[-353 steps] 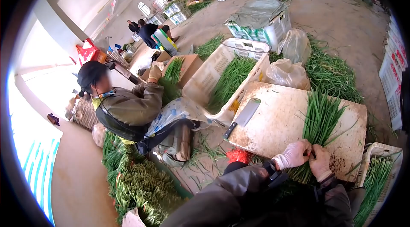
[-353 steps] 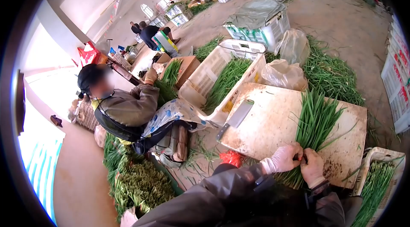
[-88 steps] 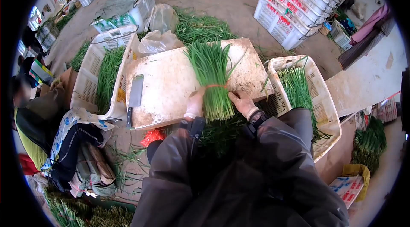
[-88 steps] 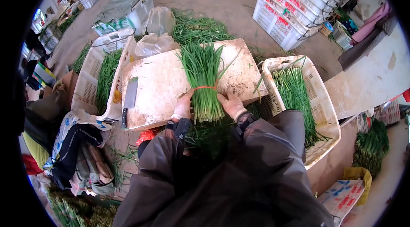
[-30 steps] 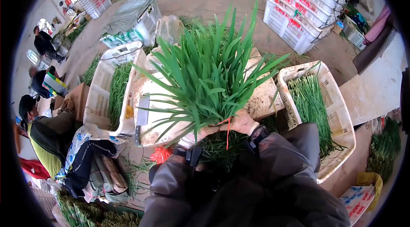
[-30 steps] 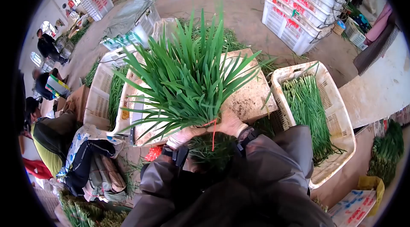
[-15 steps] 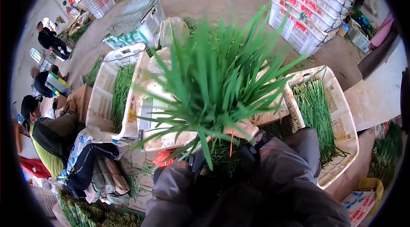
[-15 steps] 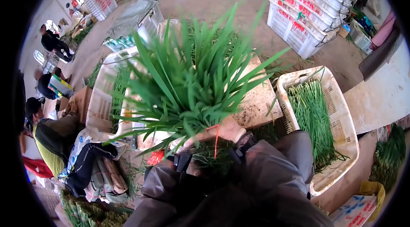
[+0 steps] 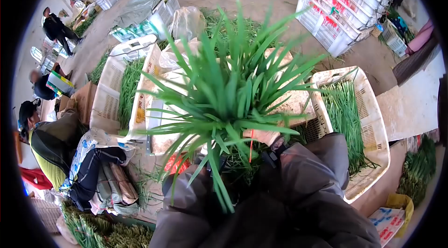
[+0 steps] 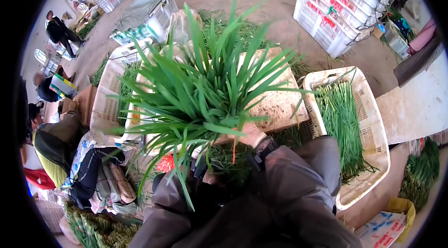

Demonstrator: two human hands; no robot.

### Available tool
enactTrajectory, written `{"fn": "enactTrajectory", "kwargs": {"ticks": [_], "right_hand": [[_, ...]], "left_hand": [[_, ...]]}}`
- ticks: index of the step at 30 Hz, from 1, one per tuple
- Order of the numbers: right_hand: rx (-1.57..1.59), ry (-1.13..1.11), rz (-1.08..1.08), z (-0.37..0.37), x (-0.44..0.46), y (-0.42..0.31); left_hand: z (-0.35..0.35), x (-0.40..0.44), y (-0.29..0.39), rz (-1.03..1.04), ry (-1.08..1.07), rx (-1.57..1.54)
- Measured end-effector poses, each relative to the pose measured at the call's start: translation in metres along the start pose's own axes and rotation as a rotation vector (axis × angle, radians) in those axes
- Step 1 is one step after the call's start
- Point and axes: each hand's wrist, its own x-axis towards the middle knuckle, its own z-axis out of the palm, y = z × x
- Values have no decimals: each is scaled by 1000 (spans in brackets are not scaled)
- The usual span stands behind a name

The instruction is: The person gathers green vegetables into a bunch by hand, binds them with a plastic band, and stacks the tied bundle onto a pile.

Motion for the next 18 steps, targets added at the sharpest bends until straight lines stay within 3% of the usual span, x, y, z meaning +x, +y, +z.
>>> {"fn": "enactTrajectory", "kwargs": {"ticks": [2,4,6,8,9,11,13,14,17,18], "right_hand": [[-29,-111,43,-2,6,8],[134,-12,-49,1,6,13],[704,139,-98,18,9,25],[541,186,-127,8,7,16],[460,207,-141,-1,4,5],[403,171,-158,-21,-5,-26],[251,119,-114,-37,-10,-35],[368,49,31,-41,-16,-46],[429,39,-56,-29,-13,-35],[206,29,88,-15,-8,1]], "left_hand": [[-2,-1,-2,-3,-1,-6],[-5,0,-7,-23,-7,-28],[-7,1,-13,-57,-13,-55],[-7,2,-13,-94,18,-111],[-1,1,-12,45,192,5],[15,-3,13,175,219,-310],[11,-3,0,9,194,-399],[16,-5,-3,-34,224,-473],[19,1,-27,-155,257,-577],[19,4,-40,-213,271,-617]]}}
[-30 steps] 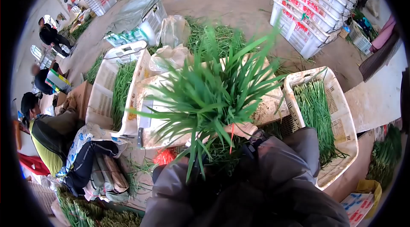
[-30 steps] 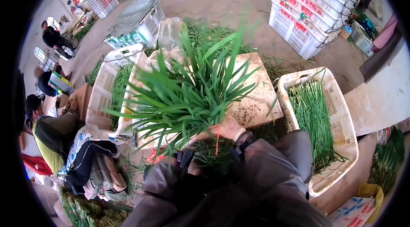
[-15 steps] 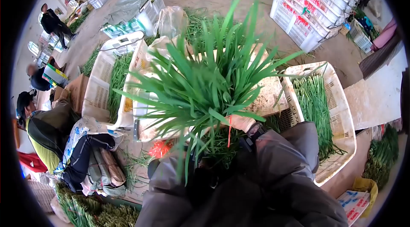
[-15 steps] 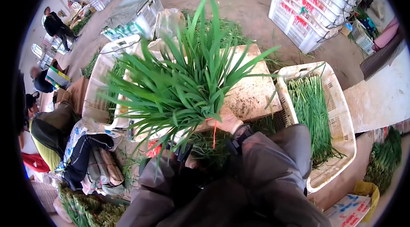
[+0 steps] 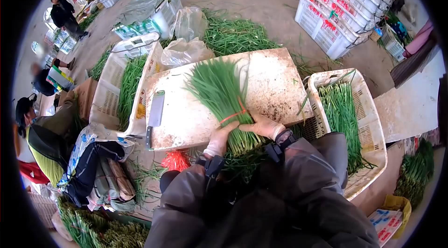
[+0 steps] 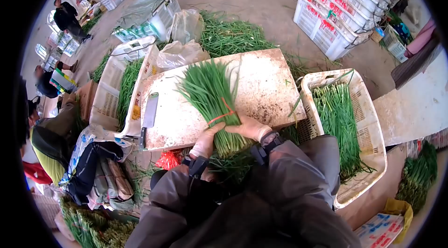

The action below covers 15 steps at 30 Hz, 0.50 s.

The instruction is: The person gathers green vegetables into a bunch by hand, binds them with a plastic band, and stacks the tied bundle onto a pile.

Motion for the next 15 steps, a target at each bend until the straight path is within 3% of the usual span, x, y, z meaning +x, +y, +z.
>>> {"fn": "enactTrajectory", "kwargs": {"ticks": [3,4,7,8,11,12,15], "right_hand": [[-100,41,56,-3,-4,-1],[-178,116,-25,0,0,3],[-236,239,74,-3,-5,-9],[-65,264,-19,1,2,4],[-255,470,-52,8,3,-15],[-217,547,-175,13,8,-8],[-238,654,-268,24,27,21]], "left_hand": [[1,-3,-3,-20,18,-16],[2,-5,-1,-20,23,-17],[6,-13,3,17,47,14],[5,-11,2,39,44,23],[3,-13,2,36,41,7],[3,-14,3,23,42,-6],[3,-15,2,28,38,16]]}}
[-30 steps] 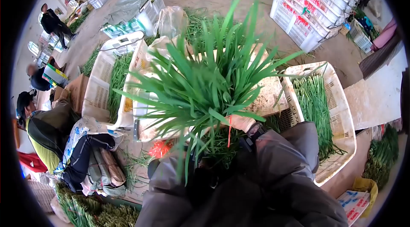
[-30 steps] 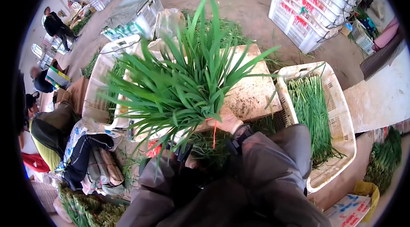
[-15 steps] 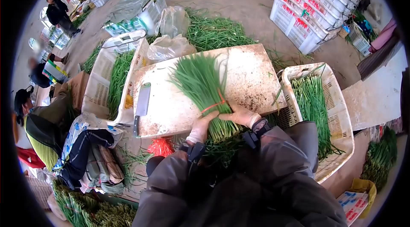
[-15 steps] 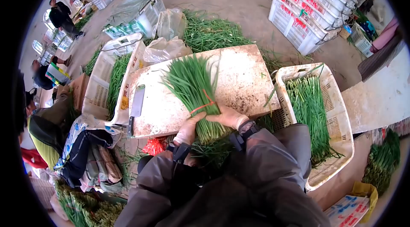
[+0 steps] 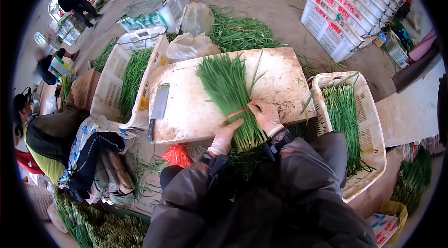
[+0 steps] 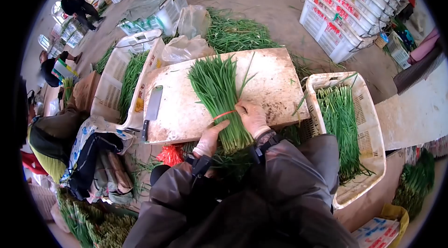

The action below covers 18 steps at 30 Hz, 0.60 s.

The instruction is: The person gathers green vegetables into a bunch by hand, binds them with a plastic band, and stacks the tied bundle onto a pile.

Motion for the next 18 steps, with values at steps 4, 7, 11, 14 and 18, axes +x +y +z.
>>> {"fn": "enactTrajectory", "kwargs": {"ticks": [4,7,11,14,18], "right_hand": [[135,-36,184,8,20,-5],[54,3,-52,-1,29,-51],[-233,-102,-386,-18,25,-108],[-251,-155,-396,-11,11,-82],[-148,-207,-395,-10,-4,-67]], "left_hand": [[4,-4,6,-11,-2,41],[11,-2,13,-61,25,240],[0,11,2,327,-33,850],[6,1,18,448,112,1004],[11,-20,46,915,308,1375]]}}
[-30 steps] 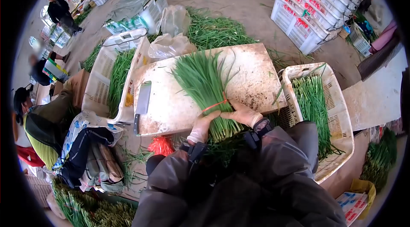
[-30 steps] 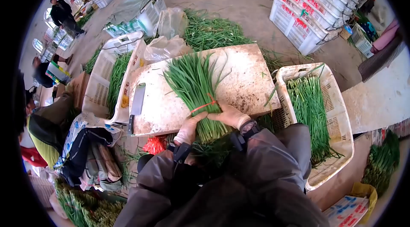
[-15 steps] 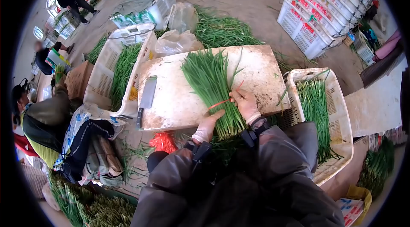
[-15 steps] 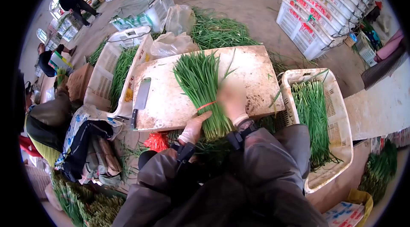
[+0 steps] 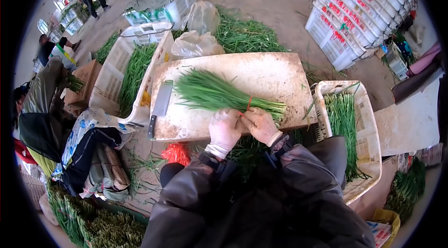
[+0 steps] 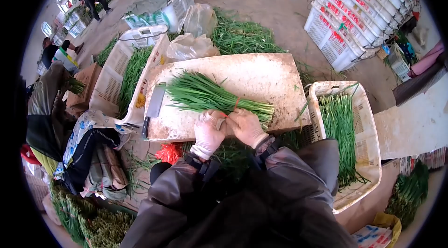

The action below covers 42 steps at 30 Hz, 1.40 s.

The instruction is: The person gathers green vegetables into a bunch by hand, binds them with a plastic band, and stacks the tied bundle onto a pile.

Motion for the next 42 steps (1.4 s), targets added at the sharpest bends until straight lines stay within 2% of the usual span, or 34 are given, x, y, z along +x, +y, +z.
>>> {"fn": "enactTrajectory", "kwargs": {"ticks": [1,4,5,10,12,16,17,20,24,27,30,34,38,39,42], "right_hand": [[-20,-32,-14,-1,-4,-1],[-77,-108,-96,-5,-12,-12],[-114,-142,-132,-4,-17,-19],[-205,-293,-199,2,-48,-36],[-185,-271,-198,6,-55,-38],[-88,-226,-112,9,-52,-38],[148,-120,14,11,-49,-41],[605,-112,296,-2,-31,-57],[499,-103,210,-2,-21,-52],[278,30,62,-10,-13,-56],[417,106,68,-4,-15,-49],[1222,-46,605,0,-21,-55],[1320,-25,690,3,-24,-59],[1380,-29,740,-8,-18,-65],[1288,-3,728,-14,-15,-77]], "left_hand": [[-4,3,-6,120,-40,-21],[-14,11,3,264,-139,260],[-8,10,-3,251,-250,278],[19,4,-12,354,-305,446],[25,6,-12,335,-368,487],[49,6,-26,356,-269,539],[56,5,-30,389,-174,585],[58,1,-28,354,-258,522],[53,1,-23,340,-253,473],[43,6,-27,369,-316,388],[32,11,-28,361,-362,236],[28,20,-20,306,-532,393],[42,21,-24,304,-409,462],[40,23,-20,344,-299,451],[40,27,-10,287,-212,532]]}}
